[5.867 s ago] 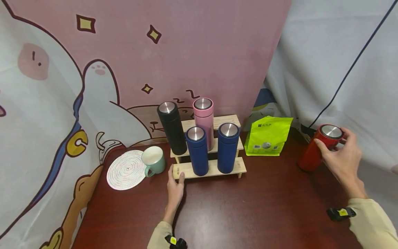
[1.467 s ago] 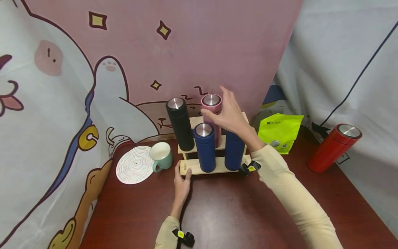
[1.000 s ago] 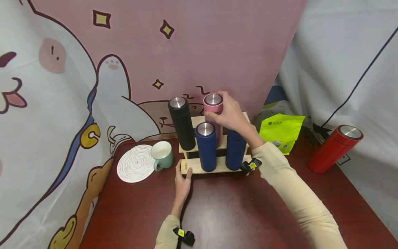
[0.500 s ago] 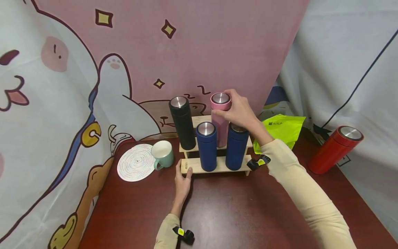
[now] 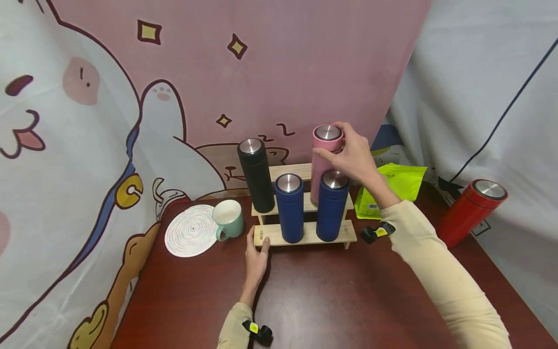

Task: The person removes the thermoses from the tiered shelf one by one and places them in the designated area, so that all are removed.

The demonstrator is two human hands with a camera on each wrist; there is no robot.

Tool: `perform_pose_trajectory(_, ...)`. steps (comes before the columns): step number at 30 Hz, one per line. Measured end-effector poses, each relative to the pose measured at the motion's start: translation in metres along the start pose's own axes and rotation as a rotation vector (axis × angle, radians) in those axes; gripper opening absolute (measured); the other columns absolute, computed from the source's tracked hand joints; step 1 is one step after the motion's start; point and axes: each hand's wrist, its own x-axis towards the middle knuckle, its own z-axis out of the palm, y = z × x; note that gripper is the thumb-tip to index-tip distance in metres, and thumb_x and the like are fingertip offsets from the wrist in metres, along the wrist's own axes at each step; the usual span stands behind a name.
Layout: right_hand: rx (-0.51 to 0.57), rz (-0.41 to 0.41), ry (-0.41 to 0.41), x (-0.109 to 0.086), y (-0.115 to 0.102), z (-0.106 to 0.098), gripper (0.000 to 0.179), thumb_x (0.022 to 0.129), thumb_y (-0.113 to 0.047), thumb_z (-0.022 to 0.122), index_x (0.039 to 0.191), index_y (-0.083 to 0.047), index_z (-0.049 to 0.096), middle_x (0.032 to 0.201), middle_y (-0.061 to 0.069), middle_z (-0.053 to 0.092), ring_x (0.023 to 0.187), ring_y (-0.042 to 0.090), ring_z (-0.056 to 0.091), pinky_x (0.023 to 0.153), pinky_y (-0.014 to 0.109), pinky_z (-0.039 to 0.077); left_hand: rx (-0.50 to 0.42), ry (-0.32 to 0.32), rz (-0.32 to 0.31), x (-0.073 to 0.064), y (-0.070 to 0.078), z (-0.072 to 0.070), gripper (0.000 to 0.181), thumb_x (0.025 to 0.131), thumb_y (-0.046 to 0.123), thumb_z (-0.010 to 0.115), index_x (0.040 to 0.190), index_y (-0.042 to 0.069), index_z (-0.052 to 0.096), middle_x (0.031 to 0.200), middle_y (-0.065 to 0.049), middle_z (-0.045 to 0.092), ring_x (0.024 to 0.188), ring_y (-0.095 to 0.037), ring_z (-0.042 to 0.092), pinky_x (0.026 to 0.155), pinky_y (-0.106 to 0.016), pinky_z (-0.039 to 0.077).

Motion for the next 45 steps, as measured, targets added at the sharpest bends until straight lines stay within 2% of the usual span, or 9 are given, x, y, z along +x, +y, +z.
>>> perform_pose_trajectory(12, -0.041, 0.079, 0.057, -0.009, 0.011, -0.029, 0.078, 0.087, -0.039, 0.079, 0.146, -0.002, 0.043, 0.130, 0.024, 0.061, 0.104, 0.038, 0.062, 0.089, 0.050, 0.054, 0.000, -0.011, -0.006, 0.000, -0.002, 0.002, 0.061, 0.098, 0.014, 0.065, 0.154, 0.008, 0.040, 0.152, -0.019, 0.049, 0.142, -0.035, 0.044, 0.118, -0.054, 0.030)
perform_pose_trajectory(20, -0.058, 0.089, 0.094, -0.018, 0.022, -0.043, 0.076, 0.087, -0.040, 0.078, 0.144, -0.002, 0.045, 0.125, 0.023, 0.062, 0.101, 0.036, 0.061, 0.082, 0.043, 0.049, 0.008, -0.017, -0.020, 0.000, -0.003, -0.001, 0.062, 0.098, 0.013, 0.065, 0.154, 0.008, 0.039, 0.151, -0.019, 0.050, 0.140, -0.034, 0.045, 0.117, -0.053, 0.031)
perform_pose_trajectory(27, -0.085, 0.080, 0.119, -0.026, 0.026, -0.061, 0.076, 0.087, -0.041, 0.078, 0.144, -0.003, 0.046, 0.123, 0.022, 0.064, 0.100, 0.034, 0.061, 0.077, 0.019, 0.040, 0.006, -0.008, -0.015, -0.001, -0.003, -0.003, 0.062, 0.097, 0.010, 0.064, 0.154, 0.008, 0.039, 0.151, -0.019, 0.050, 0.140, -0.034, 0.046, 0.116, -0.053, 0.032)
perform_pose_trajectory(33, -0.106, 0.101, 0.120, -0.036, 0.028, -0.082, 0.076, 0.086, -0.041, 0.079, 0.144, -0.005, 0.047, 0.125, 0.022, 0.064, 0.102, 0.038, 0.063, 0.074, 0.009, 0.035, 0.001, -0.013, -0.011, -0.002, -0.003, -0.002, 0.062, 0.098, 0.010, 0.064, 0.154, 0.007, 0.038, 0.153, -0.018, 0.048, 0.141, -0.033, 0.044, 0.117, -0.053, 0.031)
perform_pose_trajectory(39, -0.096, 0.131, 0.134, -0.048, 0.036, -0.100, 0.077, 0.086, -0.037, 0.080, 0.146, -0.004, 0.046, 0.127, 0.024, 0.062, 0.103, 0.041, 0.061, 0.071, 0.004, 0.034, -0.003, -0.011, -0.008, -0.001, -0.003, -0.001, 0.062, 0.098, 0.012, 0.064, 0.155, 0.007, 0.038, 0.154, -0.017, 0.048, 0.142, -0.033, 0.043, 0.118, -0.053, 0.030)
perform_pose_trajectory(45, -0.141, 0.179, 0.142, -0.062, 0.050, -0.114, 0.076, 0.087, -0.038, 0.078, 0.147, -0.004, 0.044, 0.125, 0.026, 0.061, 0.101, 0.041, 0.057, 0.070, 0.010, 0.034, 0.008, -0.010, 0.002, 0.001, -0.004, 0.001, 0.061, 0.098, 0.013, 0.064, 0.154, 0.007, 0.039, 0.154, -0.017, 0.047, 0.142, -0.034, 0.043, 0.117, -0.054, 0.030)
